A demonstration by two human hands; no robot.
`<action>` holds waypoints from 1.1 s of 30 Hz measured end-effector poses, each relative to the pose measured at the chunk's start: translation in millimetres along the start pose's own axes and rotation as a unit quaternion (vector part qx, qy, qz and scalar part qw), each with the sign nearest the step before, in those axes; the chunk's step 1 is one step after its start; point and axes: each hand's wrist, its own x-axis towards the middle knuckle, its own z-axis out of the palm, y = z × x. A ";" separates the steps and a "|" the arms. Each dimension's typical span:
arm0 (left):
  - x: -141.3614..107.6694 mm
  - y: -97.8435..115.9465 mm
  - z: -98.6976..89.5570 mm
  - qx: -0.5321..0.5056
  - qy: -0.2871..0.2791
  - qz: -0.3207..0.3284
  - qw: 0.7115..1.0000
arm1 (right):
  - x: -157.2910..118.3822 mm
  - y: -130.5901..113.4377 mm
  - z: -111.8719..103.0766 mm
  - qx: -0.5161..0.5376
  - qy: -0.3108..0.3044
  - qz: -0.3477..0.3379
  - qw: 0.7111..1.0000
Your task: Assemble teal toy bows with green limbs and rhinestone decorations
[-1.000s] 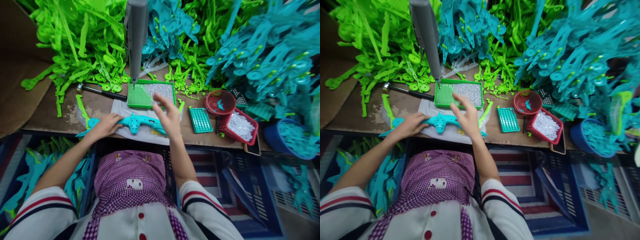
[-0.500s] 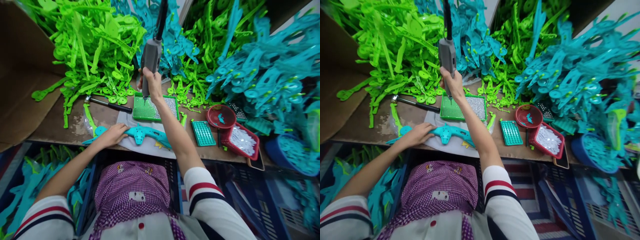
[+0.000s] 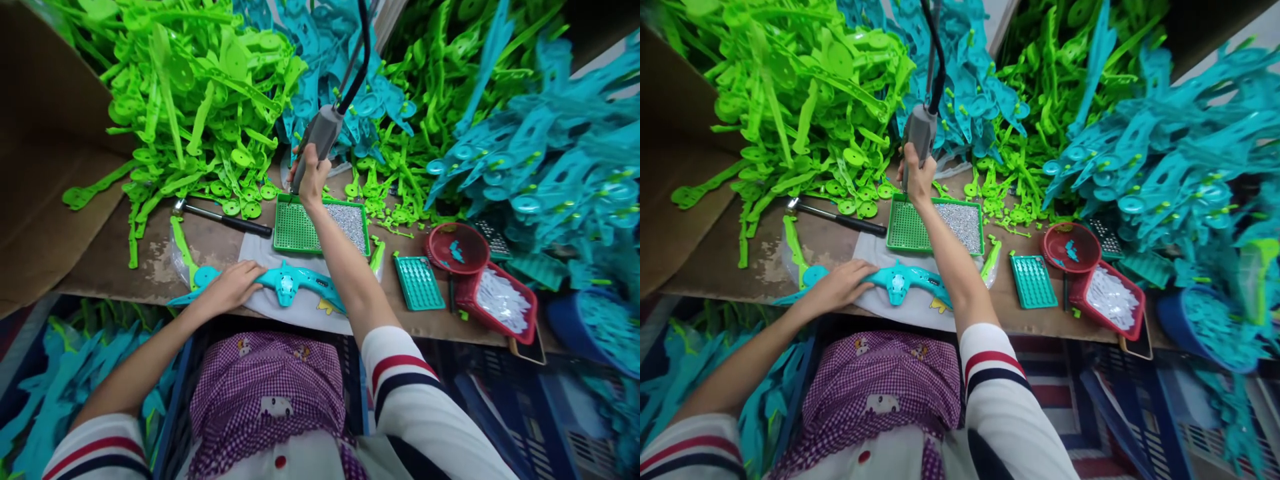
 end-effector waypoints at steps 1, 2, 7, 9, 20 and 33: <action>0.0 0.0 -0.3 -0.001 0.000 0.001 1.000 | -0.4 1.1 -0.5 0.000 -0.002 0.000 1.000; -0.1 0.0 -0.4 0.000 0.000 0.002 1.000 | -0.9 1.5 -1.1 0.002 -0.005 -0.001 1.000; -0.4 0.3 -1.0 0.007 -0.002 0.008 1.000 | -3.3 0.3 -2.2 0.017 -0.017 -0.003 1.000; -0.3 0.3 -1.2 0.008 -0.002 0.010 1.000 | -3.9 2.2 -1.5 0.018 -0.021 0.009 1.000; 3.3 -1.2 -4.3 -0.045 -0.017 -0.037 0.998 | -5.1 -25.1 -22.3 0.078 -0.004 -0.015 0.997; 9.7 4.7 -15.5 -0.050 -0.051 -0.081 0.994 | -144.4 -65.4 -28.7 0.175 -0.074 0.113 0.975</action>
